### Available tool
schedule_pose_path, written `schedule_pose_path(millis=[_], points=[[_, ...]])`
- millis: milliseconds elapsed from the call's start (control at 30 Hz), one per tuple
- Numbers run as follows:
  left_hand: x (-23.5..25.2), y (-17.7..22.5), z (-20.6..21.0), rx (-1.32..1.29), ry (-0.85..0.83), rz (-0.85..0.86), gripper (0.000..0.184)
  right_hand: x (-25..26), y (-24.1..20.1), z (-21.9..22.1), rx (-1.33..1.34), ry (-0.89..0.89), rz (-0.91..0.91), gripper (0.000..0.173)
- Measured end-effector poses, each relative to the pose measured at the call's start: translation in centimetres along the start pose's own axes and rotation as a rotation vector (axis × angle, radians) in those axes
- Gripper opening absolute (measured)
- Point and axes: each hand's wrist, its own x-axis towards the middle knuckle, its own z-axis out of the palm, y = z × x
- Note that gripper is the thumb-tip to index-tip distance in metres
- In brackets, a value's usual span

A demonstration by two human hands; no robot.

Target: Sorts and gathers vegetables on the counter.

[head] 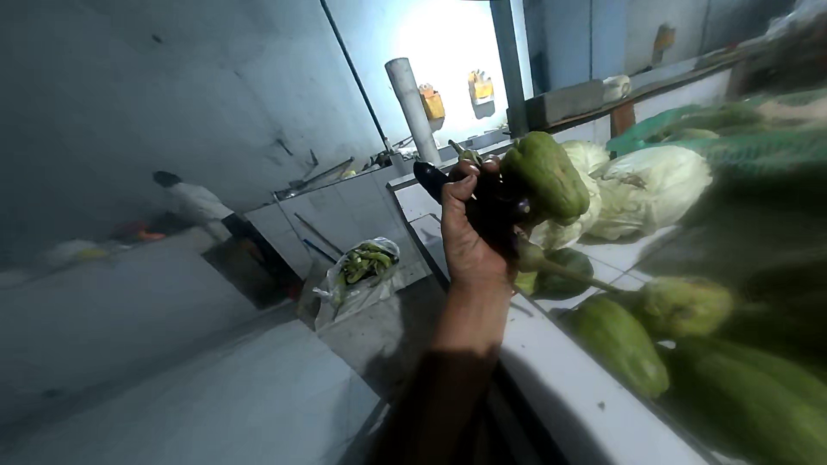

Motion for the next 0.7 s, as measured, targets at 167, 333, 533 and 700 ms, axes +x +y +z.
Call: schedule_pose_path(millis=[167,333,533,700], points=[[0.1,0.1,-0.1,-0.002,0.042,0.021,0.027,1.0,-4.9,1.9,-0.536,0.276,-0.515,0.032],[0.2,0.1,0.0,0.005,0.053,0.029,0.026,2.2,-10.3,6.6,-0.475,-0.009,-0.584,0.026],[0.0,0.3,-0.2,0.064,0.061,0.012,0.029,4.1,-12.6,8.7,-0.264,-0.339,-0.386,0.012],[0.2,0.3,-0.5,0.052,0.012,0.031,0.031,3.9,-11.9,8.9,-0.264,0.068,-0.632,0.031]])
